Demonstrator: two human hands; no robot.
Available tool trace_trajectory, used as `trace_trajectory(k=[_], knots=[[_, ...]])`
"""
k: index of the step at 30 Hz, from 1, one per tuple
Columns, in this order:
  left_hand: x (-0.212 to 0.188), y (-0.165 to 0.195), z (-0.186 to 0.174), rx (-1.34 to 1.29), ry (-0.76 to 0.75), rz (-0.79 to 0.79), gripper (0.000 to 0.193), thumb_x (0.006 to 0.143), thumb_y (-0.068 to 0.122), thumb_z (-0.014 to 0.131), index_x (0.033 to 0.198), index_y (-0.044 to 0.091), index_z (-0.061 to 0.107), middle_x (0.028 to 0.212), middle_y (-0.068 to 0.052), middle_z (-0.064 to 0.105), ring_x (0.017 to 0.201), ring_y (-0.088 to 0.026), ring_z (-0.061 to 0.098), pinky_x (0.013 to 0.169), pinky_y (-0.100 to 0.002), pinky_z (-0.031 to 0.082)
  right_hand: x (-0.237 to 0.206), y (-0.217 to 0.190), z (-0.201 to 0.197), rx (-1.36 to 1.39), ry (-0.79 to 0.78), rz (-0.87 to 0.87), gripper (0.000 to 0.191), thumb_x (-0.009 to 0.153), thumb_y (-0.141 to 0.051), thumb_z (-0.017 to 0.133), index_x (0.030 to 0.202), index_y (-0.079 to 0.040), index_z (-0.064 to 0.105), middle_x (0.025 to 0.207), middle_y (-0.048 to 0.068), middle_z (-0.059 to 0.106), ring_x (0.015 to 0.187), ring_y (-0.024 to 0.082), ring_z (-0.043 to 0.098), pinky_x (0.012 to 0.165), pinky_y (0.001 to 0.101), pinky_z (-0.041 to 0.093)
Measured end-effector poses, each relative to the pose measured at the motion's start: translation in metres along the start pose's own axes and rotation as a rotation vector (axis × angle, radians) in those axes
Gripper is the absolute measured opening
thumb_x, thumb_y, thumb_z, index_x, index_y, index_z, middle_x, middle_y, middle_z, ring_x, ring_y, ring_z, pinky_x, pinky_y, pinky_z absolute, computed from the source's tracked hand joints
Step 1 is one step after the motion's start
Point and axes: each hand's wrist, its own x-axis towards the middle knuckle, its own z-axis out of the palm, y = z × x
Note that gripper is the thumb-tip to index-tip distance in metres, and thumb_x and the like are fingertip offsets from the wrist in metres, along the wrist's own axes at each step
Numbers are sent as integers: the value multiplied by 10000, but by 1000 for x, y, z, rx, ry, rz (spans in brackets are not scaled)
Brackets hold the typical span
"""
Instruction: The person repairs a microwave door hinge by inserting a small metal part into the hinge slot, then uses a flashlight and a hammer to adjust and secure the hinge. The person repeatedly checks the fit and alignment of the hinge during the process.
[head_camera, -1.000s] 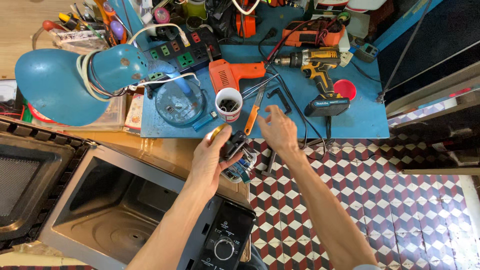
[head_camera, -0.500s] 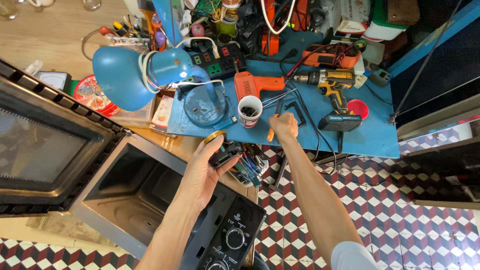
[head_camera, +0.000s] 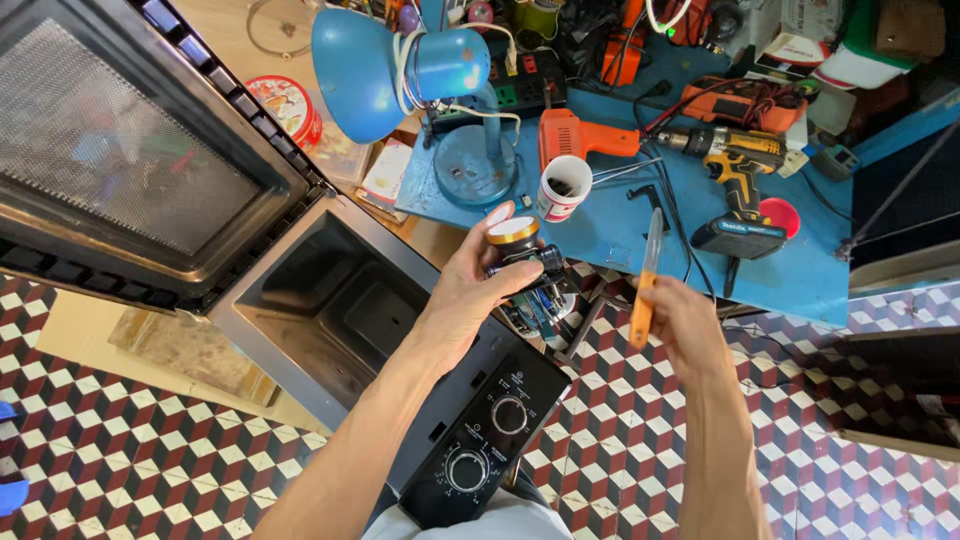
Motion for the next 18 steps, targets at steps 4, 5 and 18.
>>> trace_trajectory(k=[4, 5, 18], knots=[[-3, -5, 3, -50, -67, 63, 853, 885, 158, 754, 1608, 109, 303, 1349, -81, 607, 1213, -142, 597, 1082, -320, 479, -53, 20, 3, 95, 15, -72, 377, 914, -104, 586, 1233, 96, 588, 957, 116, 692, 706, 134, 598, 545, 286, 480], [-3, -7, 4, -42, -79, 93, 847, 889, 141, 754, 1606, 106, 303, 1355, -85, 609, 1228, -142, 598, 1098, -313, 482, -65, 24, 5, 115, 27, -71, 377, 921, -100, 581, 1237, 104, 582, 954, 121, 683, 718, 131, 599, 555, 284, 485], [-32, 2, -38, 23, 52, 209, 822, 896, 63, 755, 1603, 87, 337, 1357, -67, 593, 1207, -125, 585, 1044, -301, 514, -123, -1, 56, 203, -6, -232, 489, 891, -31, 523, 1353, 121, 571, 891, 171, 636, 775, 209, 605, 741, 307, 542]])
